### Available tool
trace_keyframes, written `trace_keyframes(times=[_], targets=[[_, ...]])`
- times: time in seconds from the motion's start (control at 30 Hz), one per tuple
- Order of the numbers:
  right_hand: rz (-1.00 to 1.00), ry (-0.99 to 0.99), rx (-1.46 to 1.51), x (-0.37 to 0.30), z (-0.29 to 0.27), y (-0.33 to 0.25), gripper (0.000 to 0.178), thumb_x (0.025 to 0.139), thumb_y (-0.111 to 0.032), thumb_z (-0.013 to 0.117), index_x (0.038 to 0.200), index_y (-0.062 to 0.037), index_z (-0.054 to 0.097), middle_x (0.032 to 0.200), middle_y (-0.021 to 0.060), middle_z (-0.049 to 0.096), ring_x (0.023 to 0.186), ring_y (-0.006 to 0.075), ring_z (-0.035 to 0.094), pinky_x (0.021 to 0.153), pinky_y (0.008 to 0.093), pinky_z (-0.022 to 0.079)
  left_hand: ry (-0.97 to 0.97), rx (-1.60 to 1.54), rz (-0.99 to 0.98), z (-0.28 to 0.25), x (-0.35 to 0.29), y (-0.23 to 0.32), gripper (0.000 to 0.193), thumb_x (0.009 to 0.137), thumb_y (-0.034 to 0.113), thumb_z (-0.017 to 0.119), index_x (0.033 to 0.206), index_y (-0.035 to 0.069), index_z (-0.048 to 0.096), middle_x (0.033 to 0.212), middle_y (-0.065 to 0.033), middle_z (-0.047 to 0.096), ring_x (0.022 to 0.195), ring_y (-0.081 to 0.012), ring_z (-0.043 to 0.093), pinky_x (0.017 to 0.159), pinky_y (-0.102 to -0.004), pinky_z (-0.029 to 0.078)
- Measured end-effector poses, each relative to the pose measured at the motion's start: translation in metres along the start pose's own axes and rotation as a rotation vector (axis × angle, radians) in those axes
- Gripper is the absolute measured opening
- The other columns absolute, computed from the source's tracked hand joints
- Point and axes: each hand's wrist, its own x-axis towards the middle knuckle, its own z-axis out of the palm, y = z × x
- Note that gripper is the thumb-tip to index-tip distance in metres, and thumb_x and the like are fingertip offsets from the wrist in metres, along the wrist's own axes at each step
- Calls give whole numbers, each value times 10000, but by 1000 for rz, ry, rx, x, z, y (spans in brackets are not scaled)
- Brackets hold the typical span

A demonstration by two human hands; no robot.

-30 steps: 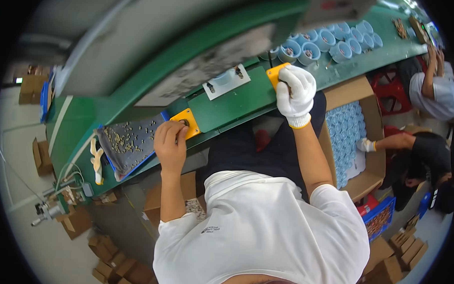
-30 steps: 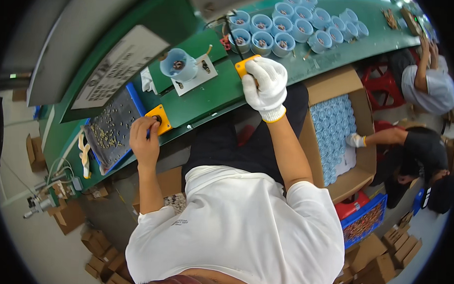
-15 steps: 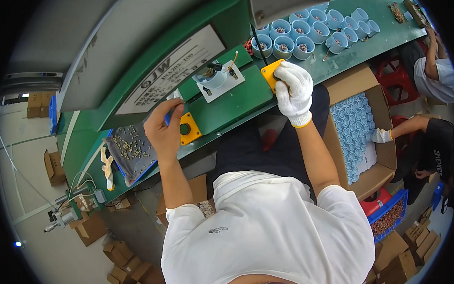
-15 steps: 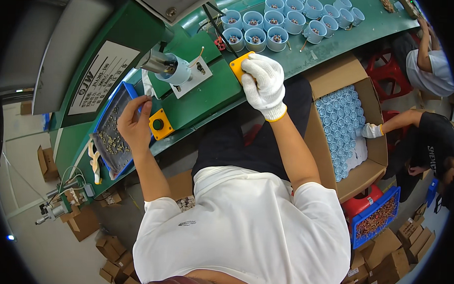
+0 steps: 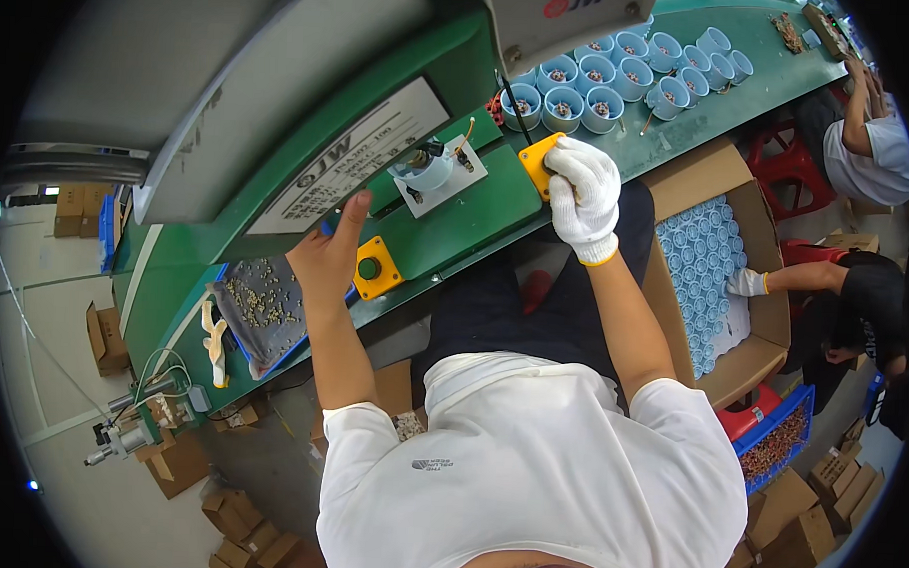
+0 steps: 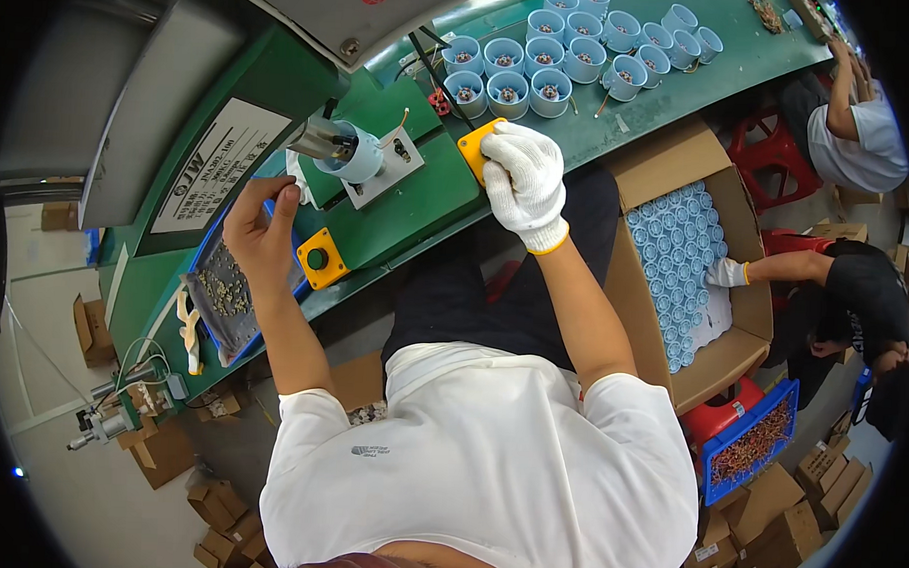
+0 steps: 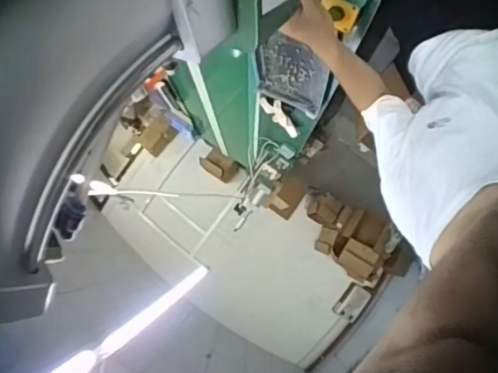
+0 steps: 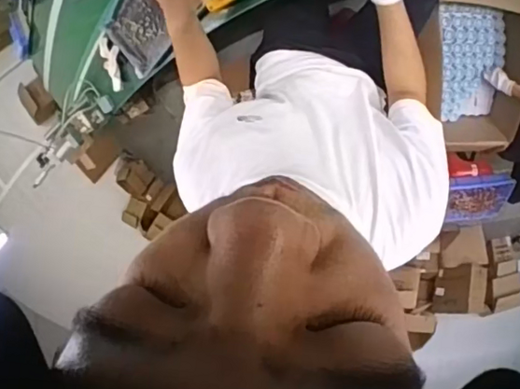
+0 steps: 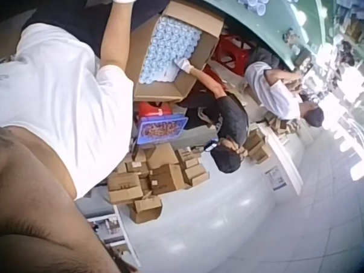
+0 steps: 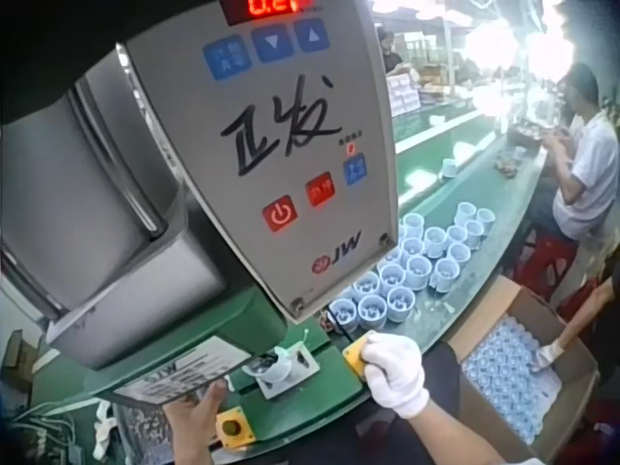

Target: Assembling small plastic electronic components using a press machine and packing them into boxes.

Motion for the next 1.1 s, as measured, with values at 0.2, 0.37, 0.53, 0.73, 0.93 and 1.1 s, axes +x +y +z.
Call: trace_keyframes(times=[0.2, 0.37, 0.53, 0.73, 0.93, 1.1], targets=[[3, 10, -14, 0, 0, -1, 229, 907, -71, 731, 1135, -43, 745, 1092, 148, 766, 1095, 407, 748, 989, 503, 580, -10, -63, 5, 5, 5, -3, 166, 1008, 78, 825, 1057, -75, 785, 946, -56, 751, 866, -111, 639, 801, -246, 494], [1, 6, 19, 1, -2, -2, 199, 931, -90, 716, 1122, -42, 748, 1084, 138, 768, 1111, 399, 749, 996, 499, 576, -108, 62, -19, 6, 30, 1, 198, 968, 130, 876, 1063, -33, 816, 899, -30, 748, 826, -97, 633, 765, -243, 492], [7, 2, 12, 0, -2, -3, 202, 926, -84, 708, 1118, -37, 748, 1077, 143, 766, 1112, 400, 747, 999, 498, 575, -226, 199, 138, 16, 51, 1, 221, 936, 211, 911, 1082, 52, 863, 878, 4, 764, 777, -94, 606, 710, -271, 471], [10, -4, 15, -1, -3, -1, 202, 919, -75, 707, 1114, -39, 751, 1077, 137, 769, 1112, 398, 747, 1003, 499, 573, -415, 336, -76, 23, 63, 23, 242, 912, 262, 912, 1086, 96, 888, 905, 2, 784, 788, -106, 577, 718, -303, 459], [1, -13, 22, -1, -1, 0, 217, 911, -61, 708, 1122, -35, 754, 1082, 134, 772, 1119, 394, 747, 1001, 493, 575, -513, 480, -41, 18, 70, 26, 246, 939, 297, 883, 1125, 137, 893, 900, 0, 766, 776, -108, 552, 710, -300, 439], [11, -18, 28, 1, -4, -3, 268, 869, -59, 731, 1133, -24, 748, 1089, 141, 768, 1121, 403, 744, 993, 498, 582, -269, 174, -199, 3, 18, 0, 241, 962, 219, 853, 1144, 61, 870, 830, -26, 705, 761, -131, 584, 691, -285, 449]])
